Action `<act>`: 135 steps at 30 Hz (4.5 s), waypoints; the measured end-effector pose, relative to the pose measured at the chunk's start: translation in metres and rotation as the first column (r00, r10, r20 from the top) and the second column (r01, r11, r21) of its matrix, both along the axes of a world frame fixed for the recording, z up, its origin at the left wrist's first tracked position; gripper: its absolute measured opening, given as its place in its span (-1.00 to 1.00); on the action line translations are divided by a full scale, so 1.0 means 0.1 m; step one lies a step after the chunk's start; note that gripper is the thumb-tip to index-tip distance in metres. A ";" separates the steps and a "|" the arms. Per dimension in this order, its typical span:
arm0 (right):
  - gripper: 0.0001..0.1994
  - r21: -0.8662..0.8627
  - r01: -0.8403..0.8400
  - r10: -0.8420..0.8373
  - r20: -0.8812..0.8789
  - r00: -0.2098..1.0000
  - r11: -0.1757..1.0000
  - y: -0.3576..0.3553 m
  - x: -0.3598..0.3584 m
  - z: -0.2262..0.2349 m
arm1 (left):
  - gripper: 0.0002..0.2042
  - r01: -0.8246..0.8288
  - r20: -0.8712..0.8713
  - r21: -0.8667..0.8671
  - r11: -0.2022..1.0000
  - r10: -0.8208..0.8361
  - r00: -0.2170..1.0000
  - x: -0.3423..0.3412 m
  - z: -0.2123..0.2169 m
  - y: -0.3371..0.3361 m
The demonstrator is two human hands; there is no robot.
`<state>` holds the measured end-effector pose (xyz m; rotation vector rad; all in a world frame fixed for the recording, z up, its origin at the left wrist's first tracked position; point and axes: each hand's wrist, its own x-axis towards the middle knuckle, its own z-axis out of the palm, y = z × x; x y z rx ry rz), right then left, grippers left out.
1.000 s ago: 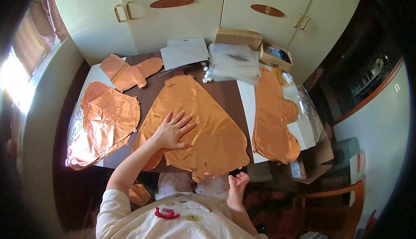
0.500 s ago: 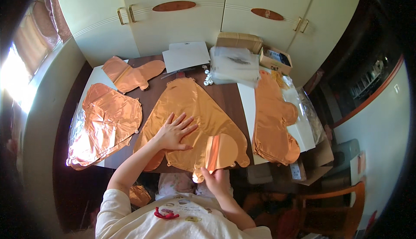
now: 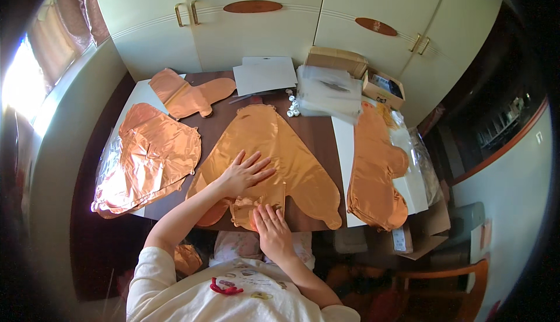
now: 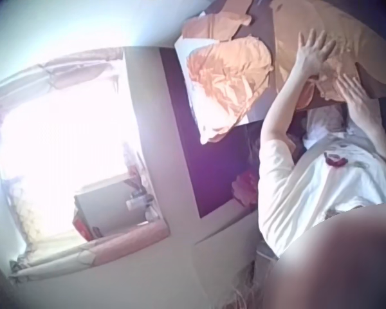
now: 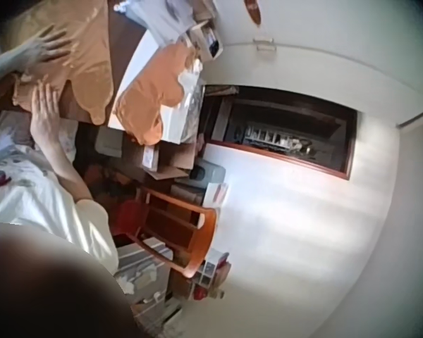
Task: Folding and packaging foil letter balloons into retail plastic sleeves.
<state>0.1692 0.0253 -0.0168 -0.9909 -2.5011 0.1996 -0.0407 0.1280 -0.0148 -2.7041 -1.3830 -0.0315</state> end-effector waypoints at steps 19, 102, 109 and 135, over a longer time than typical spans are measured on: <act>-0.64 -0.029 -0.062 0.062 0.008 0.998 0.998 0.04 0.02 0.04 | -0.02 -0.014 0.138 -0.231 0.973 0.047 0.989 0.02 0.16 0.02; -0.60 -0.524 0.343 -0.558 -0.333 0.760 0.780 1.25 1.22 0.19 | 0.05 -0.029 0.115 -0.145 0.989 0.046 0.992 0.05 0.11 -0.03; -0.67 -0.247 0.361 -0.432 -0.379 0.818 0.899 0.97 0.83 0.66 | 0.02 -0.046 0.098 -0.145 0.988 0.061 0.993 0.07 0.24 -0.07; -0.73 0.032 -0.023 0.030 -0.259 0.965 0.999 1.06 0.52 0.44 | -0.60 -0.205 0.609 -0.643 0.738 0.655 0.446 0.22 0.32 0.51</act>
